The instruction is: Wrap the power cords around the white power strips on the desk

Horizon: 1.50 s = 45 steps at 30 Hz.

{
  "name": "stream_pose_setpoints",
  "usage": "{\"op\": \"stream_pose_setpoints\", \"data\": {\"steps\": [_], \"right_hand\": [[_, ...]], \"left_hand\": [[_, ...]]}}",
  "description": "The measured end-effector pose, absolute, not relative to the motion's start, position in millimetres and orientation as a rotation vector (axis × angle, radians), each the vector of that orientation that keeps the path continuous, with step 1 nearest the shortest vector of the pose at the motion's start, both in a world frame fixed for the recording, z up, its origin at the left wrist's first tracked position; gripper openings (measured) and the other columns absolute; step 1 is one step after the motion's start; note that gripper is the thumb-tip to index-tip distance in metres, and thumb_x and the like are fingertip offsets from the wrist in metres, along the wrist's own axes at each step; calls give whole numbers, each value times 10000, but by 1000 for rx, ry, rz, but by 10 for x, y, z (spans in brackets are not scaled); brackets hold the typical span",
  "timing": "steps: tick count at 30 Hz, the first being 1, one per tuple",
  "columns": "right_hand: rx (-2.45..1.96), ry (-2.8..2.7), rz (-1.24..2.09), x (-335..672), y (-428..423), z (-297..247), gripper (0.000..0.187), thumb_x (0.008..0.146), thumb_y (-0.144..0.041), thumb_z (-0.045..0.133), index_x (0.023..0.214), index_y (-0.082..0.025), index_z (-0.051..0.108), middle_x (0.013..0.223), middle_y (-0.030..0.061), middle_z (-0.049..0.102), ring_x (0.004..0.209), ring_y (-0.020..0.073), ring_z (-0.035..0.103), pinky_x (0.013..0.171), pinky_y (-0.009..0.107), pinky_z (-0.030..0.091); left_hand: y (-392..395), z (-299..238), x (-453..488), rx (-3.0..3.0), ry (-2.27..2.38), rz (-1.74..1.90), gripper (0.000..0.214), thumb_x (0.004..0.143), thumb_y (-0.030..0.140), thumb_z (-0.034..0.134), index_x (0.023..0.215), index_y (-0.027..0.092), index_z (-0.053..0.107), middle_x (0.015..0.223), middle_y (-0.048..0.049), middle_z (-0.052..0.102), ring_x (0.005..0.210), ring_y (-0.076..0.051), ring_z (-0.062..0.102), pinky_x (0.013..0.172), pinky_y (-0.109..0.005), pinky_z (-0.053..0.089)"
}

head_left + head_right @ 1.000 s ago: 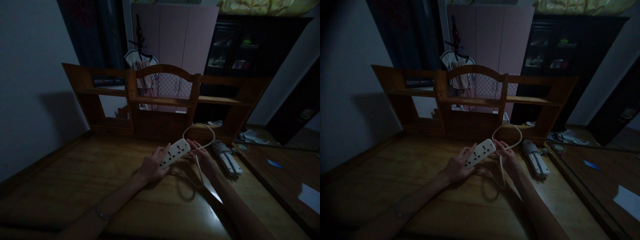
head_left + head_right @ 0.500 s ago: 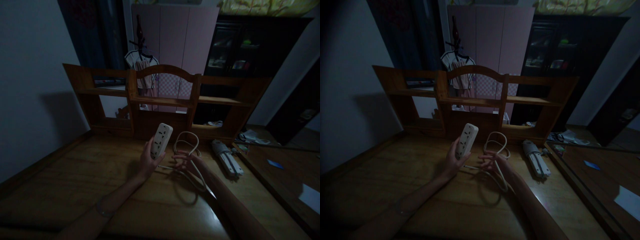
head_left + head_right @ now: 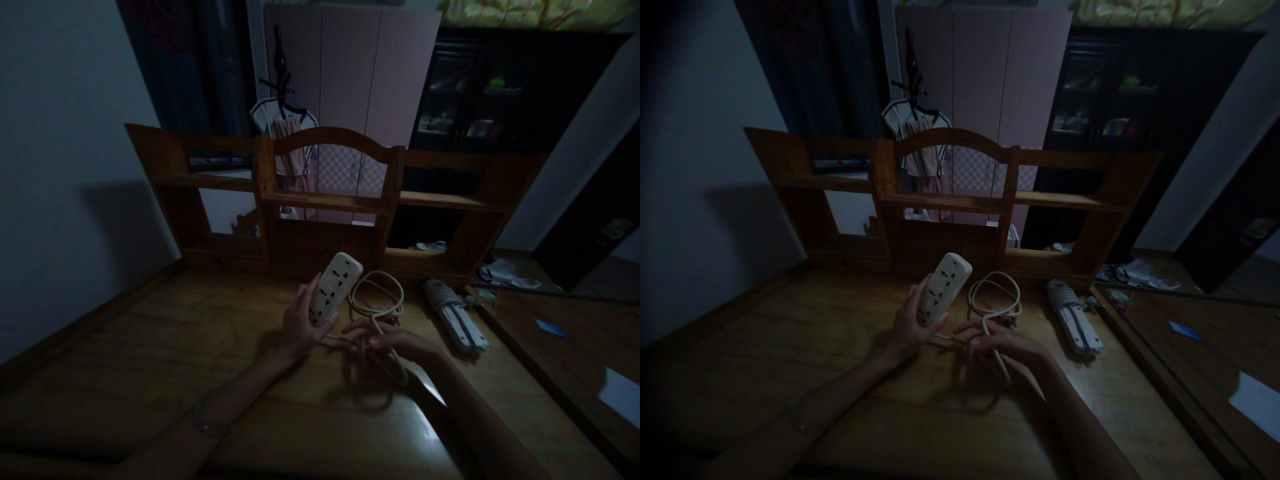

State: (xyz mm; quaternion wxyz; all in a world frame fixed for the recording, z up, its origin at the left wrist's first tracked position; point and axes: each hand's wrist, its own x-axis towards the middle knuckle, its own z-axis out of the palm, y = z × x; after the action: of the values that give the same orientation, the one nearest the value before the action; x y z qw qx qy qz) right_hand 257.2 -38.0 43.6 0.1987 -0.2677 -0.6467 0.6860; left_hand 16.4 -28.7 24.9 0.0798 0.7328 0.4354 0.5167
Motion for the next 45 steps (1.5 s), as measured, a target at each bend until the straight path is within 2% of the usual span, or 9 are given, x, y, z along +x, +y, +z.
{"op": "stream_pose_setpoints", "data": {"steps": [3,5,11,15,19,22,30,38,45], "right_hand": [[-719,-1858,2093,2663,-391,447,809,780,-306,644,1437,-219,180,838,29,654,559,114,544,488,204,393],[-763,-1809,2100,2676,-406,444,848,770,-274,649,1445,-239,137,808,16,644,563,121,553,466,194,394],[-943,-1701,1978,2563,-453,469,620,787,-307,627,1350,-256,372,660,-33,598,393,68,431,353,153,280],[-1035,-1771,1701,2524,-405,455,323,784,-393,627,993,-149,658,605,-16,567,393,62,418,342,161,278],[-1132,-1781,1591,2517,-360,420,371,821,-467,563,791,-120,691,477,-30,512,311,53,356,287,171,224],[-1141,-1767,1636,2510,-363,422,422,837,-508,524,852,-120,690,426,-45,507,244,44,287,248,175,162],[-1091,-1649,1632,2508,-398,440,545,836,-514,513,1226,-136,559,406,-70,495,224,60,311,230,165,132],[-1010,-1556,1466,2534,-454,623,554,748,-397,698,1226,-159,548,467,-95,371,353,44,308,342,168,218],[-1105,-1574,1005,2650,-418,598,478,846,-500,552,1175,-156,591,476,-38,515,271,67,340,245,173,189]], "left_hand": [[-290,251,166,2196,1304,1546,757,764,376,632,1417,272,265,1304,-90,446,1175,-254,473,940,-391,425],[-291,253,168,2203,1309,1551,762,761,376,636,1418,271,265,1295,-90,454,1173,-253,474,938,-388,426],[-297,266,172,2217,1318,1543,753,758,385,638,1412,275,282,1272,-88,471,1136,-253,503,913,-381,444],[-301,267,164,2217,1320,1523,762,764,382,635,1420,271,264,1276,-88,469,1150,-252,491,932,-383,430],[-292,254,156,2222,1319,1519,765,761,375,637,1420,264,264,1296,-90,457,1161,-249,485,940,-374,427],[-283,244,159,2225,1310,1536,753,755,368,644,1409,264,285,1308,-92,447,1171,-252,478,950,-381,420],[-292,262,158,2228,1321,1516,784,755,368,643,1425,268,249,1300,-93,451,1167,-254,481,935,-382,430],[-281,261,143,2206,1348,1498,760,757,358,640,1415,273,269,1283,-91,454,1153,-255,483,929,-382,428],[-287,246,109,2325,1228,1429,777,767,393,625,1427,255,238,1338,-117,425,1179,-275,469,944,-405,419]]}}
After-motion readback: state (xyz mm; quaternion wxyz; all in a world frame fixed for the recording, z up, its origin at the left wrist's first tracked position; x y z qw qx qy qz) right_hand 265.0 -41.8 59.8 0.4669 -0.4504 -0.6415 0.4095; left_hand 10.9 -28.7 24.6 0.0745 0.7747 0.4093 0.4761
